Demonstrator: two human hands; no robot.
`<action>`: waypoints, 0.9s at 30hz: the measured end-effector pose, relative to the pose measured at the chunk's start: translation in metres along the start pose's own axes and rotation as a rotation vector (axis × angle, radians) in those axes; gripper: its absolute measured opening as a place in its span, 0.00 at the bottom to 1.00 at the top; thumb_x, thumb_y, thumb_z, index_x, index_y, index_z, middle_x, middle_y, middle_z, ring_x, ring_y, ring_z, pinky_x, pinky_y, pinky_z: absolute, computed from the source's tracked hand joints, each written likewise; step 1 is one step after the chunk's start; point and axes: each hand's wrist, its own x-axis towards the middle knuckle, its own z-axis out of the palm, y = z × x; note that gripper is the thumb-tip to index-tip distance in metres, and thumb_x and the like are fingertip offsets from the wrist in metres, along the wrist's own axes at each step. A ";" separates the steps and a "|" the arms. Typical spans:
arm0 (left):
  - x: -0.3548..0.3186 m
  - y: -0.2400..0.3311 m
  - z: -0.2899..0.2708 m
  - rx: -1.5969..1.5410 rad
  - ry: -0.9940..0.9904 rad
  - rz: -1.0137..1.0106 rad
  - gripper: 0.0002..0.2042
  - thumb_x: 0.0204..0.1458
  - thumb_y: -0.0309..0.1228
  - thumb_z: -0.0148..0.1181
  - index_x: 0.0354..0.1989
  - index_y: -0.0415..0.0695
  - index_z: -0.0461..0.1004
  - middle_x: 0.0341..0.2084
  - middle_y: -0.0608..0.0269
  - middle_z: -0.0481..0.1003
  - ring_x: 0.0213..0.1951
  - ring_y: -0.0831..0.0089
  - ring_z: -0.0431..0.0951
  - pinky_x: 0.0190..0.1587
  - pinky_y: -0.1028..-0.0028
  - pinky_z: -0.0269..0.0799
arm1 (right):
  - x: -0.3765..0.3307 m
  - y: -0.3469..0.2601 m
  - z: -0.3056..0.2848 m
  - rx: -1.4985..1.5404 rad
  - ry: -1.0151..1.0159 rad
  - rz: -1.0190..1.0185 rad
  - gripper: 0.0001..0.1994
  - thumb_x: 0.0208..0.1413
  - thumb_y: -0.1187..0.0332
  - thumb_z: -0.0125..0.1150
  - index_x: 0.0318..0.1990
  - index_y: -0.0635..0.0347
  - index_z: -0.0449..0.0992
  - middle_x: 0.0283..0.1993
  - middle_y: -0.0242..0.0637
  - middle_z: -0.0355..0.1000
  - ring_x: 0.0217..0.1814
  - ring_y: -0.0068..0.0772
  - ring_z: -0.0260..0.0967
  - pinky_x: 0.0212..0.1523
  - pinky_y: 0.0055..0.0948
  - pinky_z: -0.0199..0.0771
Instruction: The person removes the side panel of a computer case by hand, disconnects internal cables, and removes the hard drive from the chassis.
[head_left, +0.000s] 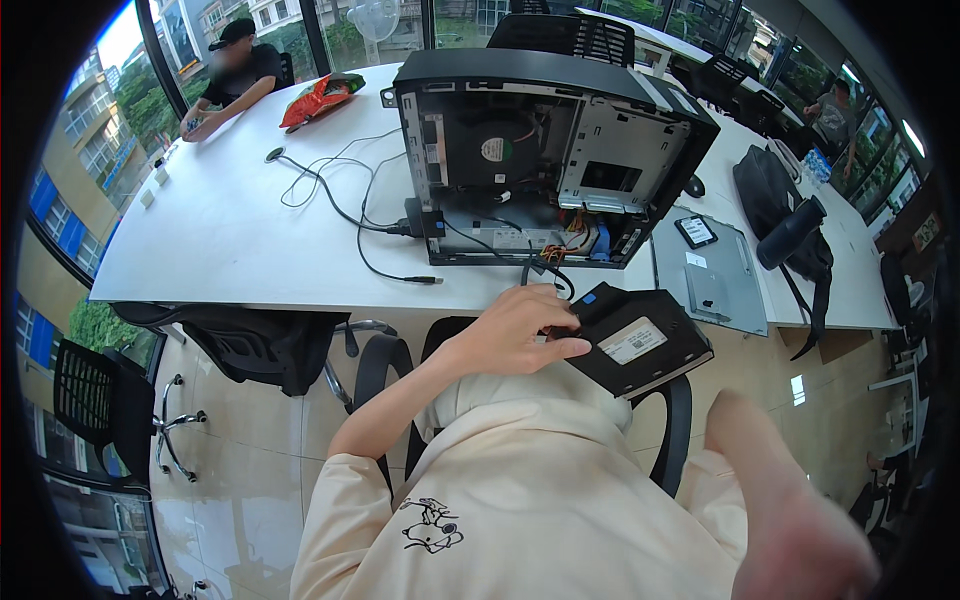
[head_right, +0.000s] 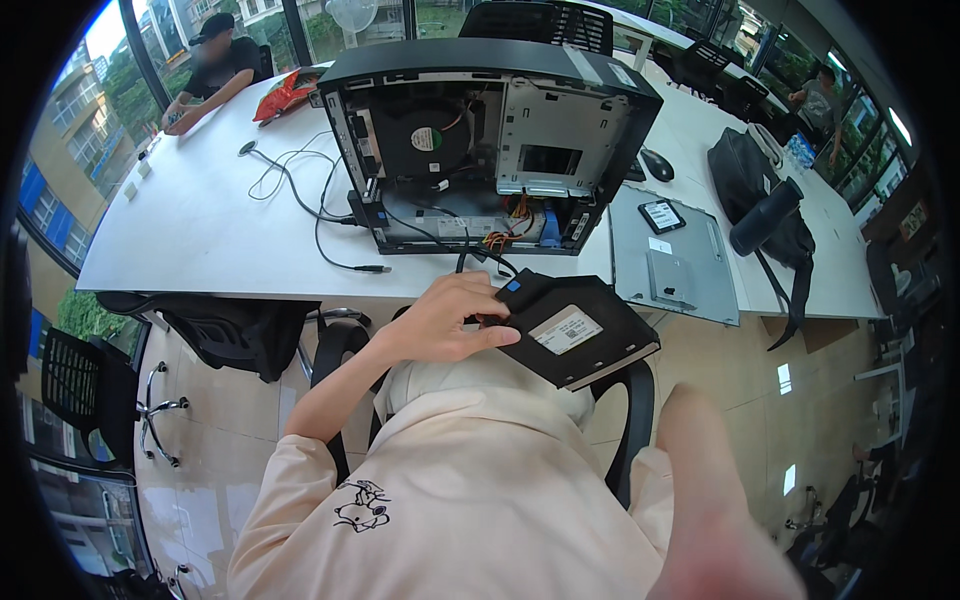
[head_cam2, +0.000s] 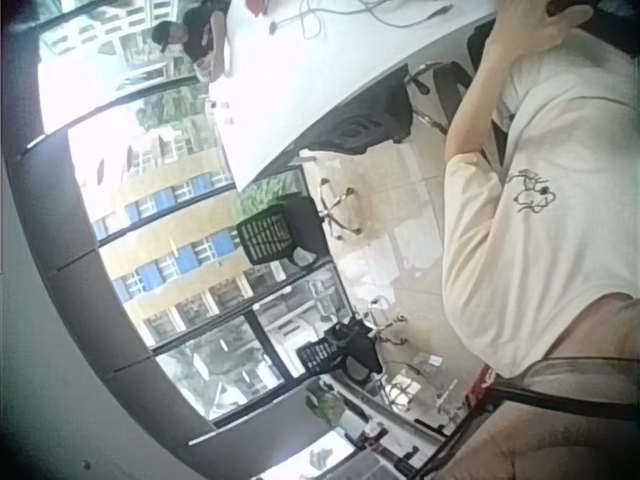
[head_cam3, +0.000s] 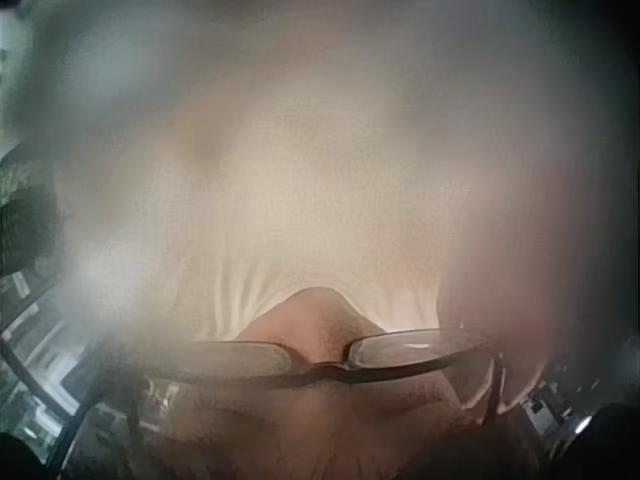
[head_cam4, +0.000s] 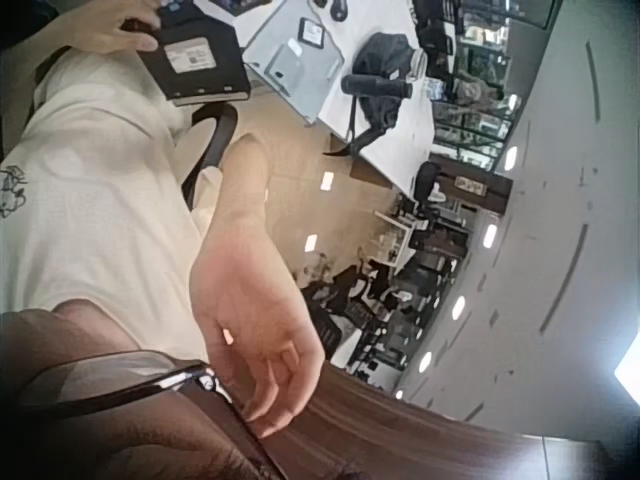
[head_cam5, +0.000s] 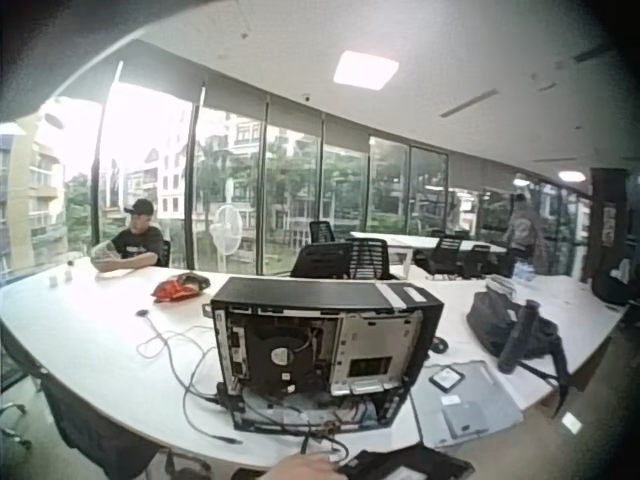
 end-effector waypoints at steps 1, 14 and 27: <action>0.001 0.001 0.001 -0.004 -0.003 0.014 0.21 0.59 0.48 0.65 0.37 0.38 0.84 0.29 0.55 0.78 0.40 0.59 0.74 0.43 0.60 0.67 | -0.022 -0.022 -0.010 0.261 0.382 0.138 0.25 0.61 0.39 0.57 0.52 0.48 0.71 0.46 0.49 0.74 0.59 0.54 0.72 0.62 0.49 0.70; 0.009 -0.007 0.027 -0.048 0.087 -0.147 0.18 0.60 0.44 0.65 0.42 0.38 0.81 0.31 0.58 0.78 0.37 0.61 0.76 0.42 0.62 0.69 | -0.233 -0.078 -0.016 0.092 0.272 2.147 0.31 0.46 0.73 0.79 0.58 0.70 0.72 0.48 0.38 0.78 0.53 0.31 0.76 0.58 0.34 0.76; 0.013 -0.002 0.010 0.512 0.225 -0.098 0.17 0.56 0.42 0.68 0.47 0.44 0.81 0.39 0.58 0.76 0.42 0.60 0.75 0.49 0.61 0.68 | -0.252 -0.089 0.050 0.046 0.859 2.188 0.27 0.57 0.71 0.71 0.63 0.66 0.69 0.56 0.40 0.76 0.57 0.33 0.76 0.58 0.33 0.77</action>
